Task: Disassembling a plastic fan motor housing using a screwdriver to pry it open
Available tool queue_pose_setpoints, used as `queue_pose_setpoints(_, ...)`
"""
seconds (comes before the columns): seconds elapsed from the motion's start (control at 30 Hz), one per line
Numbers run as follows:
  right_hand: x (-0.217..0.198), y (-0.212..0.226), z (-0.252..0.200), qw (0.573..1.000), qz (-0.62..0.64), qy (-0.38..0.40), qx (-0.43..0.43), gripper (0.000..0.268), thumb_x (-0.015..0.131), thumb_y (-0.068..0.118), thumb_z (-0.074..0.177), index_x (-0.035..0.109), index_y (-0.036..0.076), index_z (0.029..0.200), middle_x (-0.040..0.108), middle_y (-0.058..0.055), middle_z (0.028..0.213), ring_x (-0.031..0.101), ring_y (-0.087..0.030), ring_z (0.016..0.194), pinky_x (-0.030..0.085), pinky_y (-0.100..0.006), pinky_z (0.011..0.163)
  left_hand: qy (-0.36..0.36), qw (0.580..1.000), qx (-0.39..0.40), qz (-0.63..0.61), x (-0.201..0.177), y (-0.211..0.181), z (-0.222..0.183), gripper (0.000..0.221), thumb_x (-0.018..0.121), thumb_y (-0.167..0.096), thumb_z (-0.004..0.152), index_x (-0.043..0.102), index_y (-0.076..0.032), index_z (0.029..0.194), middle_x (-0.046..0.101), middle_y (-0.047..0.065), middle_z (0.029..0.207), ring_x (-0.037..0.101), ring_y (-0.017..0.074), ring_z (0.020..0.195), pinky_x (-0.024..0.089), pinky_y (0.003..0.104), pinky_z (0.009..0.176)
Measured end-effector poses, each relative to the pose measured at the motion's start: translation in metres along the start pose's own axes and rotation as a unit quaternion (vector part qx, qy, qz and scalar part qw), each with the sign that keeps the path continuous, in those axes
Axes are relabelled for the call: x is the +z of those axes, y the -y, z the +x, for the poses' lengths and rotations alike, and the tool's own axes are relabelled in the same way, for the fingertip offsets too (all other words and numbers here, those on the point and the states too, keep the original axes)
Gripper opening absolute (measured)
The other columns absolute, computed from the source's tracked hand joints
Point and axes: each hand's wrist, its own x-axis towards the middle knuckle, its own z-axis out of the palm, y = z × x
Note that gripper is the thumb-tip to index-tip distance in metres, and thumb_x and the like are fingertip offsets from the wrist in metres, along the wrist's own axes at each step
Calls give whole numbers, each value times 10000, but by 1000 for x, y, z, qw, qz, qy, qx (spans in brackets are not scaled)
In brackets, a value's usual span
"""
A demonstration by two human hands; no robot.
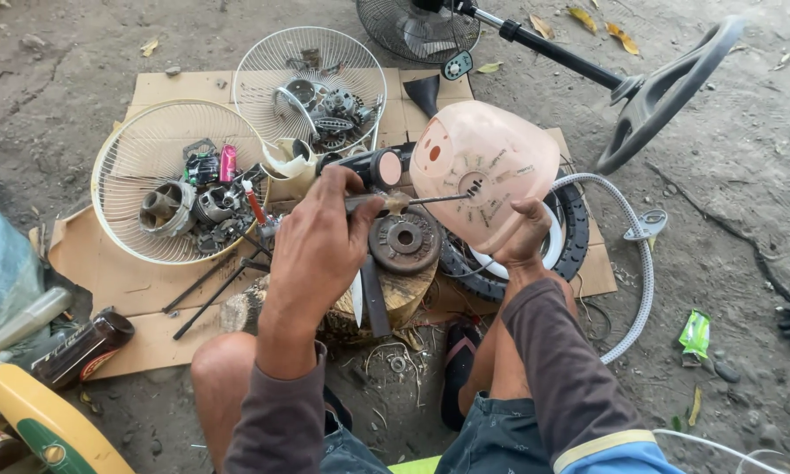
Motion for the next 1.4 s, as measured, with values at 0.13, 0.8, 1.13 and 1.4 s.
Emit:
queue_pose_setpoints(0.13,2,-4,-2,1000,4,-4,-2,637,588,216,642,695,32,1243,729,-221,1154,719,-400,986,534,-517,965,69,997,26,-32,-9,-13,-4,256,565,-206,1022,516,-67,1231,561,200,1075,706,469,905,602,601,714)
queue_pose_setpoints(0.8,1,-5,-3,1000,2,21,21,620,584,203,656,693,30,1241,729,-222,1145,719,-401,978,533,-517,962,32,993,75,-87,-1,7,-1,261,605,-235,1009,469,-99,1186,548,204,1084,663,534,947,572,631,721)
queue_pose_setpoints(1.13,1,-9,-1,999,6,28,28,610,582,196,663,693,29,1240,729,-223,1141,719,-402,974,532,-517,960,-13,999,-37,1,-2,0,-1,346,448,-424,1087,583,-108,1045,725,182,839,755,397,815,573,562,741)
queue_pose_setpoints(1.4,3,-9,-2,999,16,37,32,604,581,191,669,692,28,1240,729,-223,1137,719,-402,971,531,-517,959,71,995,16,-65,-9,0,-2,298,588,-170,990,472,-86,1252,561,208,1100,671,461,1020,562,645,828)
